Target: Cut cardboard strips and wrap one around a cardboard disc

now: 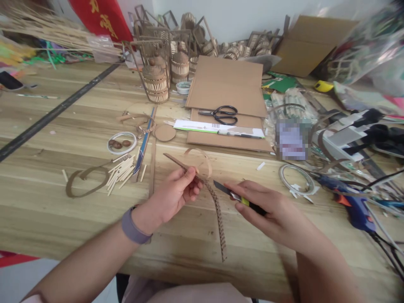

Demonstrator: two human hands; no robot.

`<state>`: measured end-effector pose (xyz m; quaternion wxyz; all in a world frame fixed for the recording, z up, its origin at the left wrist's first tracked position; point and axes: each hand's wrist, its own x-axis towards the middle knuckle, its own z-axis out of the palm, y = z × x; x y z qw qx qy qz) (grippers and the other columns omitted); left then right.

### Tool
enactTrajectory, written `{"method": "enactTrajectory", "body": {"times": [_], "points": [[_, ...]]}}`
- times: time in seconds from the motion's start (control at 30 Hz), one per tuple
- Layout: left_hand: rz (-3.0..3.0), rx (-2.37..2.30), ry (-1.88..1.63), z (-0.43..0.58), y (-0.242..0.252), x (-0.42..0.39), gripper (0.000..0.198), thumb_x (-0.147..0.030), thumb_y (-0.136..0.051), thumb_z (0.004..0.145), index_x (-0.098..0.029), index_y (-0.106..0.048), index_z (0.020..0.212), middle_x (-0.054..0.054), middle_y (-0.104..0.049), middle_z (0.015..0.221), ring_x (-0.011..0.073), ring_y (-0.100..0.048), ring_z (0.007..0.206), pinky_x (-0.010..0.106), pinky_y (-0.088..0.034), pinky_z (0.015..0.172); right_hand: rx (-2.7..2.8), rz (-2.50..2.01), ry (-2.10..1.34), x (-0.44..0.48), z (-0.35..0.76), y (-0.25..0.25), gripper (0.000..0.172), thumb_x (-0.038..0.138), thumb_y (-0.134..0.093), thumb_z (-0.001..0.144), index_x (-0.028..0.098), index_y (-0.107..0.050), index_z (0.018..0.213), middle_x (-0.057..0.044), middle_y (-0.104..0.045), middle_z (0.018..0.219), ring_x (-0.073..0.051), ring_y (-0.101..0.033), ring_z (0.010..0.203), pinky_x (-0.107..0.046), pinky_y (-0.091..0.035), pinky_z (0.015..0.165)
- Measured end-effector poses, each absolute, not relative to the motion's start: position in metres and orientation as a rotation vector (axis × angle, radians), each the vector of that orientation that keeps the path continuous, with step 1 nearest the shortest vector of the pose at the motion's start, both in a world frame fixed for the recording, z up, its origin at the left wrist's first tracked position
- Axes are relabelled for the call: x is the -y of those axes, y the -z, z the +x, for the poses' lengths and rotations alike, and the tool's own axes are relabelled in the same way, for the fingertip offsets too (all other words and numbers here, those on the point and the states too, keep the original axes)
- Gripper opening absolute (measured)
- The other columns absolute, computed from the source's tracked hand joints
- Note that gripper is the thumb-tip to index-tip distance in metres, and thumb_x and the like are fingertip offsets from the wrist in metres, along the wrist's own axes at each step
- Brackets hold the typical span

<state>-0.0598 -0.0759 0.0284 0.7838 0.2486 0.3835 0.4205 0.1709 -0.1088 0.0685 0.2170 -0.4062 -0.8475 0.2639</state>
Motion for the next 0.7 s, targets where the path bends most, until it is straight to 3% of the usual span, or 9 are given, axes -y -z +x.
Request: {"method": "enactTrajectory", "body": {"times": [0.1,0.33,0.5,0.7], "points": [[0.545,-0.818,-0.904,-0.058,-0.028,0.078,0.047,-0.046,-0.089,0.062,-0.015,-0.057,0.077,-0.003,-0.061,0.06,0.0063,-0.054,0.052,0.013,-0.039,0.043,2.354,-1.105,-0.79,0.109,0.168,-0.069,0.041,0.022,-0.049,0.096,0.023,-0.056,0.136,-0.009,-0.07,0.104,-0.018,-0.067,0.094,-0.027,-0.056,0.081],[0.555,-0.815,-0.867,-0.059,-0.033,0.08,0.045,-0.047,-0.086,0.066,-0.015,-0.058,0.08,-0.002,-0.061,0.061,0.0067,-0.054,0.05,0.014,-0.039,0.043,2.417,-1.165,-0.845,0.106,0.17,-0.066,0.04,0.022,-0.049,0.096,0.026,-0.057,0.135,-0.007,-0.07,0.099,-0.018,-0.068,0.091,-0.028,-0.056,0.079],[0.533,-0.693,-0.84,-0.062,-0.035,0.079,0.042,-0.046,-0.085,0.069,-0.016,-0.059,0.079,-0.001,-0.064,0.066,0.0075,-0.057,0.051,0.015,-0.043,0.046,2.4,-1.376,-0.613,0.099,0.177,-0.055,0.038,0.027,-0.045,0.097,0.022,-0.056,0.133,-0.01,-0.07,0.106,-0.021,-0.07,0.094,-0.032,-0.057,0.081],[0.528,-0.574,-0.724,-0.062,-0.034,0.079,0.038,-0.049,-0.08,0.075,-0.015,-0.063,0.079,0.007,-0.071,0.077,0.0101,-0.059,0.056,0.017,-0.046,0.047,2.505,-1.553,-0.389,0.093,0.176,-0.031,0.038,0.027,-0.045,0.096,0.016,-0.057,0.13,-0.014,-0.069,0.108,-0.027,-0.066,0.102,-0.043,-0.056,0.086]]}}
